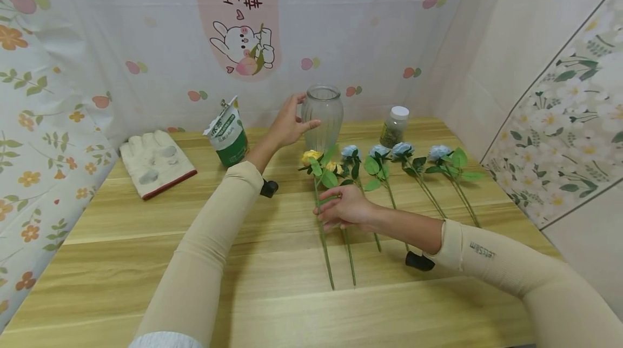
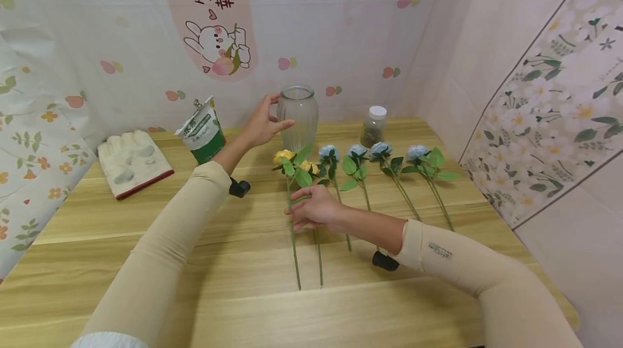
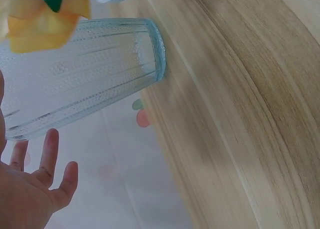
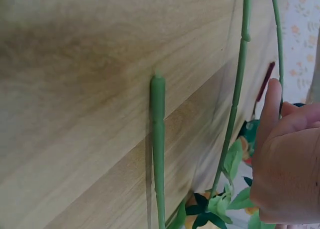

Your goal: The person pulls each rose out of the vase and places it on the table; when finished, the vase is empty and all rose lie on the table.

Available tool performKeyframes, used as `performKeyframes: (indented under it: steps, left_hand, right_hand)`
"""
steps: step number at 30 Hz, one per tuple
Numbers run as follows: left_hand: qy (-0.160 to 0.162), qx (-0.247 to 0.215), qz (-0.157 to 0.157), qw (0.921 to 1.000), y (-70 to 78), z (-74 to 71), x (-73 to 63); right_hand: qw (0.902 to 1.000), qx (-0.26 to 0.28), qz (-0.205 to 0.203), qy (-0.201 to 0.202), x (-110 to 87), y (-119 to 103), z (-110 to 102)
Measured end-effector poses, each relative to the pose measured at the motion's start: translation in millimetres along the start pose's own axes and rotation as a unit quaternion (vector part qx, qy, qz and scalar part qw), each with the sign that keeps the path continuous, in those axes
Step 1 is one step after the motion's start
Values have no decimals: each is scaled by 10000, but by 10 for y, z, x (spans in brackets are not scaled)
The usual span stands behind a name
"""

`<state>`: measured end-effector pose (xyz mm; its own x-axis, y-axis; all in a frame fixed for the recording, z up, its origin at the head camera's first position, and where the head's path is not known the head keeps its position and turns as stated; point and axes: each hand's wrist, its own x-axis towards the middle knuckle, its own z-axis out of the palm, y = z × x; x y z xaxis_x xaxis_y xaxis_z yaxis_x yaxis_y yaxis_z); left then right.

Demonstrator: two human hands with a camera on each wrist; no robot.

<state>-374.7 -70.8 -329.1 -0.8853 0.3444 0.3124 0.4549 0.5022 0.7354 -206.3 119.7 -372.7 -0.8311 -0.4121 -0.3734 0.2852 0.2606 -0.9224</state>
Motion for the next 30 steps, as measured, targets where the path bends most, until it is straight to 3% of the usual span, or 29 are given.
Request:
performKeyframes:
  steps: [22, 30]
  left_hand:
    - [-41, 50, 24, 10000, 16, -17, -14]
    - [-41, 150, 15, 9999, 20, -14, -17]
  right_hand:
    - [9991, 80, 405, -66, 237, -38, 159]
    - [9991, -138, 404, -45, 296, 3, 205]
